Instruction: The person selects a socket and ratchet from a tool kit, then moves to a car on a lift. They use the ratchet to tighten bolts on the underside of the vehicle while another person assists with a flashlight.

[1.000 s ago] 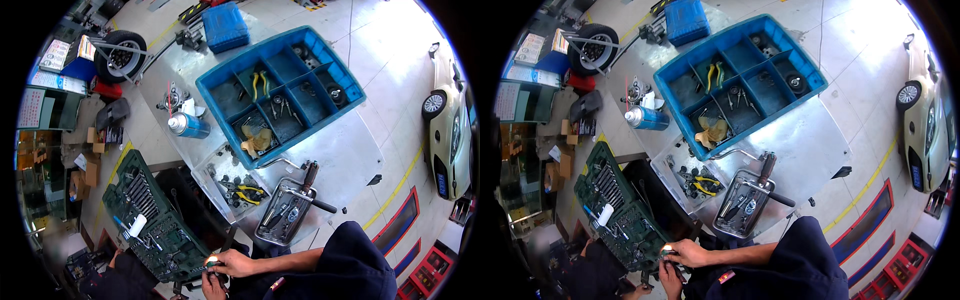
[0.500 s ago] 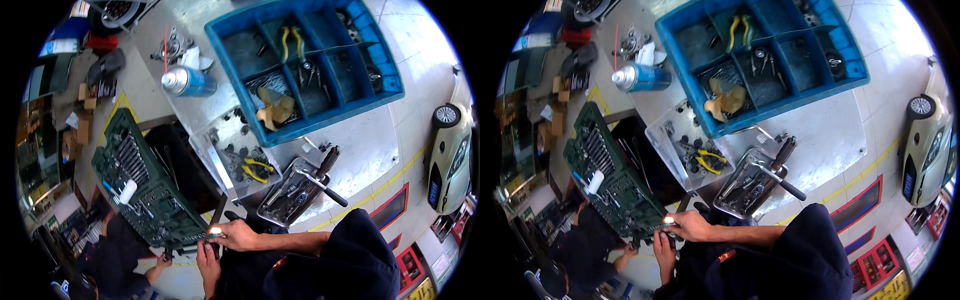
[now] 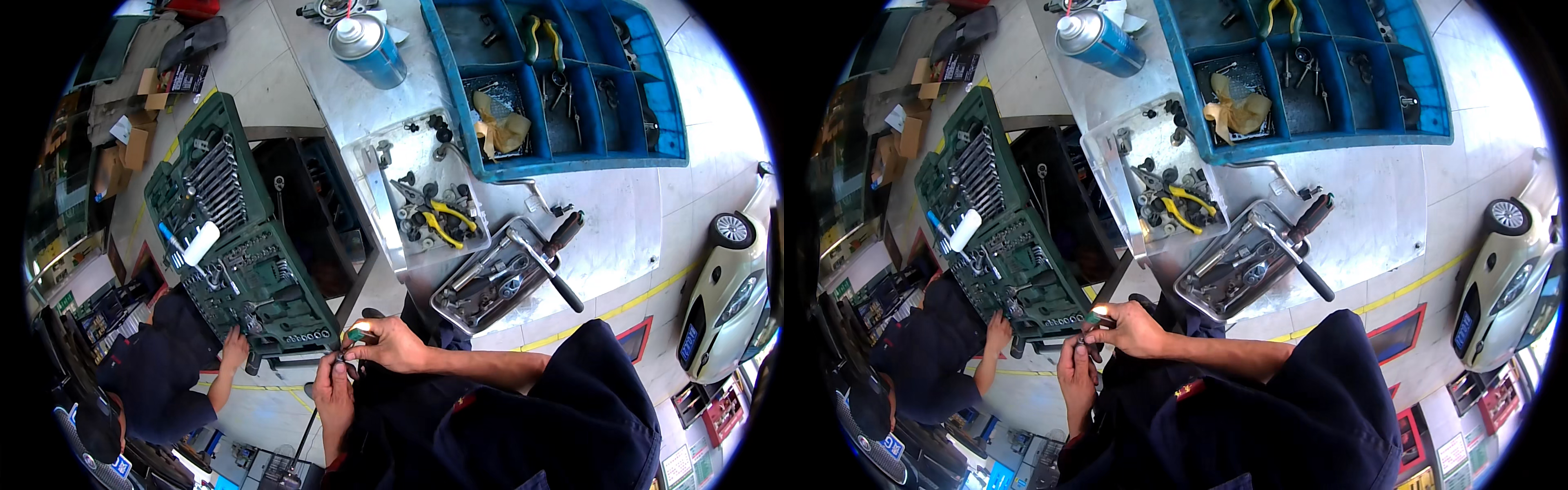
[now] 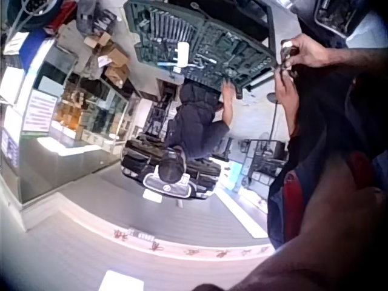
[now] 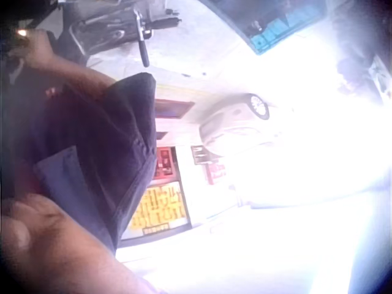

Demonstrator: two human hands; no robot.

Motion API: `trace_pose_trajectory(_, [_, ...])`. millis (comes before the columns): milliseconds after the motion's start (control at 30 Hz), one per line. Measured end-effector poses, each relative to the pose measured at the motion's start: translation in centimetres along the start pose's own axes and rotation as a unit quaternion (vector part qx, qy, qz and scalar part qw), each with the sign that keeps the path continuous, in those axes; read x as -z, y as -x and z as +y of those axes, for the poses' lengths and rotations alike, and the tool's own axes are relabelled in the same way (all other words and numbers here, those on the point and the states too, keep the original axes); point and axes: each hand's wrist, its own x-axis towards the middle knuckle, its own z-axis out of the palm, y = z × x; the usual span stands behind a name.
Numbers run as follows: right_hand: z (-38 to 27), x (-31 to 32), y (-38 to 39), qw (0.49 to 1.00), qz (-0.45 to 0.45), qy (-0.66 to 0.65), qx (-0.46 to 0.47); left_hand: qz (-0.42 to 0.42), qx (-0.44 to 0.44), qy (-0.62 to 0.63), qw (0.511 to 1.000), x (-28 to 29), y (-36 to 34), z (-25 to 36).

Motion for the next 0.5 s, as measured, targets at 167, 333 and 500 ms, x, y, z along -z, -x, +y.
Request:
trace_pose_trajectory(167, [0.3,-0.7,0.9,0.998,0.001,0.052,0.028,0.008,-0.092,-0.080,0.993,1.0,0.7,-2.5])
trace_pose_trajectory(333, [2.3,-2.4,1.7,0.999,0.012,0.017,0.036,-0.002,-0.089,-0.138,0.986,2.0,1.7,-2.7])
trace_pose_trajectory(500, [2.3,-4.5,2.9,0.995,-0.004,0.096,0.021,0.007,-0.141,-0.197,0.970,3.8,3.1,-5.1])
